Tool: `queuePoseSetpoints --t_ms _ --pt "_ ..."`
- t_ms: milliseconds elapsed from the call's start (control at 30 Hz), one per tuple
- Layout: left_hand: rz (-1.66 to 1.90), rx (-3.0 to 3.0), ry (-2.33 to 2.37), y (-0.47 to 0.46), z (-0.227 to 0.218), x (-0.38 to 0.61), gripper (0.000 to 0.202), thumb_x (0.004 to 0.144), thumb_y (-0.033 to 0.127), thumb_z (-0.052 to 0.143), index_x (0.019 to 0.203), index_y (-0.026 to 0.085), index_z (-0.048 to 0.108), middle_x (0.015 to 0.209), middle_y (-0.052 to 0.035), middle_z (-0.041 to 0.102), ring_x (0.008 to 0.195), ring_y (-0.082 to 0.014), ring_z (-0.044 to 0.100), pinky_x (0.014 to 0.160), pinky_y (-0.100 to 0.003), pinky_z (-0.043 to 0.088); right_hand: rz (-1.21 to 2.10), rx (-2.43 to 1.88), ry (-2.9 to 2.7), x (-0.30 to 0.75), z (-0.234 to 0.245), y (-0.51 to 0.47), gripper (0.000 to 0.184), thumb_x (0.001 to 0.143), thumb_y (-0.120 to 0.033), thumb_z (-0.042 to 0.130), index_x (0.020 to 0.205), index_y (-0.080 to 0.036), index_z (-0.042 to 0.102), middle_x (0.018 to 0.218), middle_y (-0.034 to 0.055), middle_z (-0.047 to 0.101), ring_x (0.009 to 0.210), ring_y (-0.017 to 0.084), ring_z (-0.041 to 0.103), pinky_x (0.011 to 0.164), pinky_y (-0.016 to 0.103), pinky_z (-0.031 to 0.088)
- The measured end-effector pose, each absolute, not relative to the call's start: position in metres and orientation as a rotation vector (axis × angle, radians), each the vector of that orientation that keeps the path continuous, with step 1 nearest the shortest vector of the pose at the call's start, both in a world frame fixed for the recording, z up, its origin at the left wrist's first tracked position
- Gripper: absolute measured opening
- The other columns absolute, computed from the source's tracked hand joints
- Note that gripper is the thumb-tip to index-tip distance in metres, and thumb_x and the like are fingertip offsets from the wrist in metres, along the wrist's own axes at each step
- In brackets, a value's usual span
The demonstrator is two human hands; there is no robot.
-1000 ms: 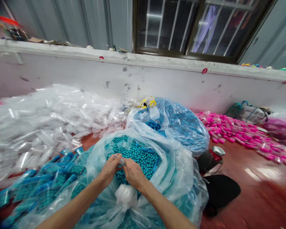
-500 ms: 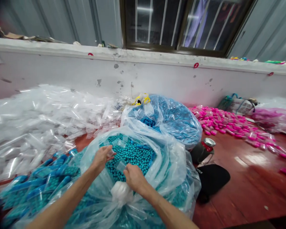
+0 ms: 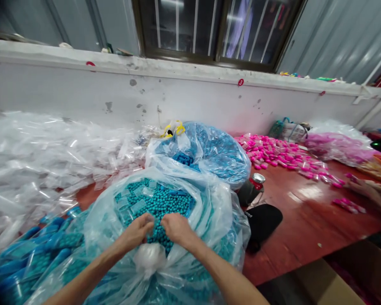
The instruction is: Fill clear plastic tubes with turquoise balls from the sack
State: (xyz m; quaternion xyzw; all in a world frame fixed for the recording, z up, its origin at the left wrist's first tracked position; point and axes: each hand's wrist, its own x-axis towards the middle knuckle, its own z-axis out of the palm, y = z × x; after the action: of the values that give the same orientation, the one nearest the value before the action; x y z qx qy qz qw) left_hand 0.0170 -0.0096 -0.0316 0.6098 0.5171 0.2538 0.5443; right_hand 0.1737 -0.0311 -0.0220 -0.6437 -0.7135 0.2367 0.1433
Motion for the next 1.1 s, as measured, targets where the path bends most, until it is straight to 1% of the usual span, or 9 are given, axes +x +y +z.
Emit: queuePoseSetpoints --t_ms 100,200,300,467,667,767,900,1000,1100 --pt "0.429 1.606 1.219 0.001 -0.038 0.017 0.011 0.051 0.014 0.058 0.046 0.020 0.050 0.046 0.0033 0.047 0.056 -0.0157 0.050 0.059 -0.024 0.037 0.212 -2.222 -2.020 0.208 -0.012 -0.019 0.023 0.086 -0.017 0.037 0.087 -0.015 0.059 0.088 0.0109 0.065 0.080 0.019 0.060 0.065 0.026 0.041" --pt "0.246 1.531 1.200 0.015 -0.046 0.030 0.022 0.045 0.006 0.057 0.035 0.021 0.045 0.035 0.0026 0.041 0.054 -0.0204 0.053 0.058 -0.028 0.038 0.180 -2.321 -1.989 0.223 -0.012 -0.006 0.022 0.084 -0.012 0.038 0.091 -0.008 0.059 0.087 0.0189 0.064 0.080 0.025 0.062 0.064 0.031 0.042" --pt "0.169 1.465 1.200 0.026 -0.058 0.053 0.027 0.044 0.003 0.057 0.033 0.021 0.041 0.028 0.0031 0.035 0.043 -0.0207 0.049 0.051 -0.030 0.037 0.172 -2.320 -2.027 0.216 -0.024 -0.002 0.026 0.082 -0.005 0.034 0.091 -0.006 0.059 0.086 0.0212 0.064 0.079 0.026 0.062 0.064 0.033 0.043" --pt "0.246 1.282 1.186 0.024 -0.076 0.081 0.023 0.052 0.011 0.063 0.047 0.021 0.043 0.032 0.0059 0.035 0.036 -0.0146 0.042 0.045 -0.027 0.035 0.216 -2.163 -2.115 0.201 -0.045 -0.009 0.028 0.082 -0.005 0.034 0.098 -0.013 0.056 0.094 0.0153 0.062 0.082 0.021 0.061 0.067 0.030 0.041" --pt "0.397 0.952 1.022 0.017 -0.071 0.066 0.032 0.059 0.037 0.068 0.071 0.020 0.043 0.048 0.0088 0.041 0.041 -0.0093 0.040 0.044 -0.024 0.039 0.342 -2.048 -2.078 0.216 -0.043 -0.003 0.025 0.084 -0.025 0.043 0.106 -0.018 0.051 0.090 0.0052 0.064 0.085 0.017 0.060 0.067 0.024 0.039" --pt "0.436 0.857 0.954 0.015 -0.065 0.053 0.033 0.058 0.038 0.068 0.076 0.018 0.048 0.058 0.0041 0.051 0.048 -0.0110 0.048 0.047 -0.024 0.041 0.405 -1.948 -2.022 0.215 -0.038 -0.001 0.021 0.083 -0.024 0.045 0.101 -0.018 0.051 0.088 0.0039 0.064 0.083 0.016 0.059 0.067 0.023 0.038" --pt "0.493 0.808 0.926 0.013 -0.060 0.039 0.036 0.057 0.036 0.070 0.080 0.015 0.051 0.068 -0.0017 0.059 0.059 -0.0138 0.056 0.053 -0.025 0.043 0.352 -1.949 -1.975 0.208 -0.035 -0.007 0.021 0.082 -0.025 0.048 0.101 -0.014 0.048 0.087 0.0078 0.064 0.082 0.019 0.060 0.067 0.026 0.039" --pt "0.527 0.810 0.923 0.011 -0.058 0.031 0.039 0.055 0.036 0.072 0.080 0.014 0.051 0.067 -0.0031 0.061 0.060 -0.0148 0.057 0.053 -0.024 0.042 0.313 -1.908 -2.001 0.203 -0.035 -0.010 0.024 0.084 -0.028 0.048 0.104 -0.016 0.050 0.086 0.0077 0.065 0.085 0.020 0.060 0.072 0.028 0.041" --pt "0.571 0.854 0.923 0.008 -0.057 0.028 0.040 0.054 0.038 0.072 0.080 0.015 0.052 0.063 -0.0018 0.060 0.057 -0.0142 0.056 0.049 -0.023 0.039 0.441 -1.683 -1.974 0.198 -0.035 -0.011 0.022 0.082 -0.023 0.049 0.103 -0.018 0.054 0.096 0.0070 0.064 0.093 0.018 0.058 0.081 0.028 0.041"
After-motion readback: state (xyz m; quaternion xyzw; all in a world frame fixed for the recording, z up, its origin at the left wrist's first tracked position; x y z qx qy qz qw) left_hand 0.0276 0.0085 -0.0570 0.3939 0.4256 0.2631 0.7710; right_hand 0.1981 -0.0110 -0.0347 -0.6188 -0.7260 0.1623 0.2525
